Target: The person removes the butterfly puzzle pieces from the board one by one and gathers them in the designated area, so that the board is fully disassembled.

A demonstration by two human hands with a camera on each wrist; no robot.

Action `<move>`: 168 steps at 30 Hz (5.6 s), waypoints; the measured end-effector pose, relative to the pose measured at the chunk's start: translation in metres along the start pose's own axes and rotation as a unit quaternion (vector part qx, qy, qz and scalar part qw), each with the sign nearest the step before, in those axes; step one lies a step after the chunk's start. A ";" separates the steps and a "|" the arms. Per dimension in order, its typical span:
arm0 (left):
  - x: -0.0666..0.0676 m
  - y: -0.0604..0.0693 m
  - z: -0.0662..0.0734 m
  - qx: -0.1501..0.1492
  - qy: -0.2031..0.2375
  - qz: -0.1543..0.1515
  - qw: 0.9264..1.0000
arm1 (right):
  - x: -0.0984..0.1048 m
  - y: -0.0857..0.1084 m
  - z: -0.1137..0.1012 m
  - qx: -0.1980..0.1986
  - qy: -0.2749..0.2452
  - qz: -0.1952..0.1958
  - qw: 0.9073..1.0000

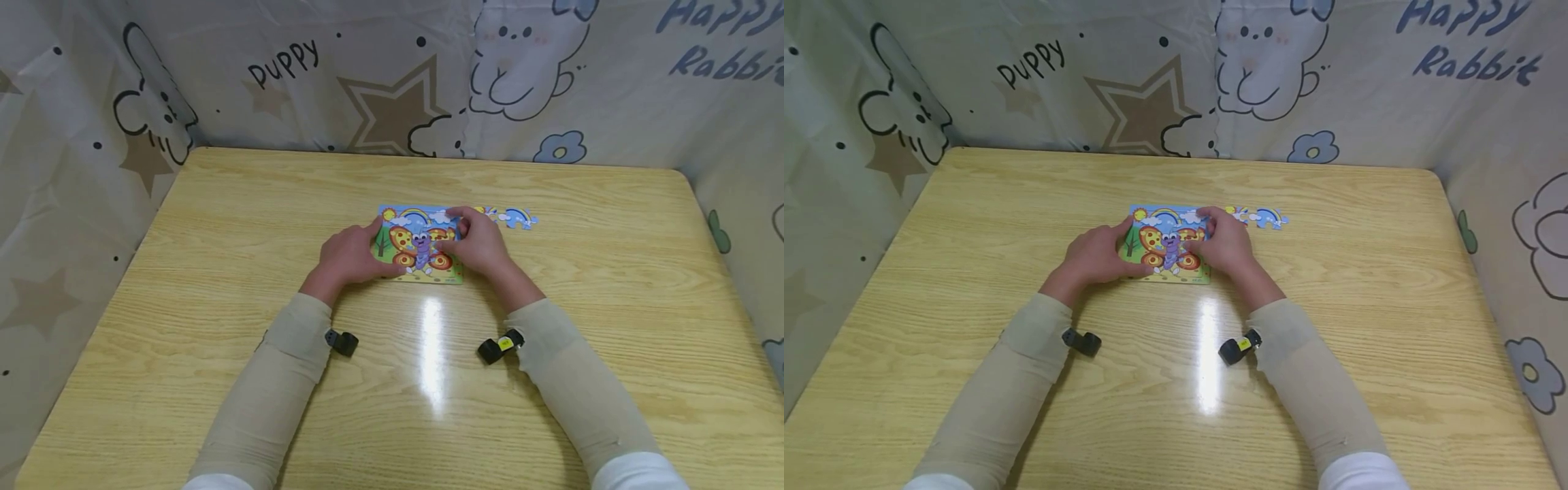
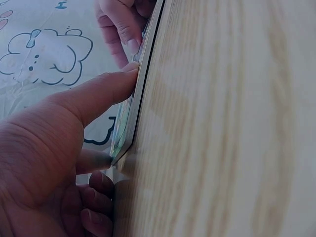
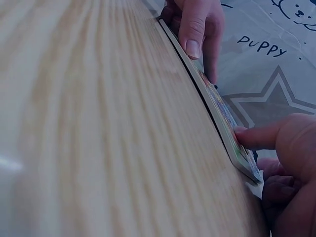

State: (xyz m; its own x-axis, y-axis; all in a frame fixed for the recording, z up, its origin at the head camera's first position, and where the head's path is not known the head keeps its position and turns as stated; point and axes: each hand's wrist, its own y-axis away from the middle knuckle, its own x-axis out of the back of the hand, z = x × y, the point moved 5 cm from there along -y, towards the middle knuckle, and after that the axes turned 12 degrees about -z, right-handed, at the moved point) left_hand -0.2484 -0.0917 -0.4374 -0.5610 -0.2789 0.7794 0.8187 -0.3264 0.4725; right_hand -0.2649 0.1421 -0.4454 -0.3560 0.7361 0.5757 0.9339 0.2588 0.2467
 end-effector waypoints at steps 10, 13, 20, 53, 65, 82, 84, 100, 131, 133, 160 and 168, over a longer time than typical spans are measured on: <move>-0.001 0.000 0.000 0.001 0.001 -0.002 1.000 | -0.001 0.001 -0.002 0.005 0.040 -0.008 0.999; 0.000 0.000 0.001 0.000 0.001 -0.004 1.000 | -0.002 0.001 -0.003 0.006 0.040 -0.007 0.999; 0.000 0.000 0.000 -0.001 0.002 -0.004 1.000 | -0.003 0.000 -0.002 0.012 0.036 -0.004 0.999; -0.002 -0.002 -0.001 -0.004 -0.006 0.000 1.000 | 0.031 0.046 0.031 0.100 0.019 0.010 0.995; -0.002 -0.003 -0.001 -0.006 -0.010 0.002 1.000 | 0.053 0.065 0.056 0.061 0.022 0.023 0.998; -0.002 -0.001 0.000 -0.008 -0.008 0.006 1.000 | 0.088 0.088 0.083 0.042 0.041 0.052 0.997; -0.002 -0.001 0.000 -0.010 -0.008 0.006 1.000 | 0.093 0.088 0.088 0.039 0.042 0.054 0.997; -0.002 0.000 0.000 -0.006 -0.008 0.002 1.000 | 0.127 0.083 0.113 0.000 0.054 0.051 0.997; -0.003 -0.001 -0.002 -0.006 -0.006 0.000 1.000 | 0.152 0.046 0.124 -0.035 0.044 0.001 0.998; -0.003 -0.001 -0.002 -0.006 -0.007 0.000 1.000 | 0.152 0.046 0.125 -0.035 0.046 0.001 0.998; 0.002 0.002 0.000 -0.022 0.013 -0.022 0.999 | 0.150 0.049 0.126 -0.026 -0.008 0.038 0.999; 0.002 0.002 0.001 -0.021 0.017 -0.023 0.999 | 0.146 0.061 0.121 -0.023 -0.027 0.083 0.996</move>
State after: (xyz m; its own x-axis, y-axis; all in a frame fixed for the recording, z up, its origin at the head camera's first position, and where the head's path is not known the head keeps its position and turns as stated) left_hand -0.2481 -0.0919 -0.4341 -0.6032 -0.2931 0.7418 0.7859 -0.3773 0.4899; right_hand -0.2561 0.3409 -0.4402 -0.1924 0.7996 0.5689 0.9770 0.1015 0.1878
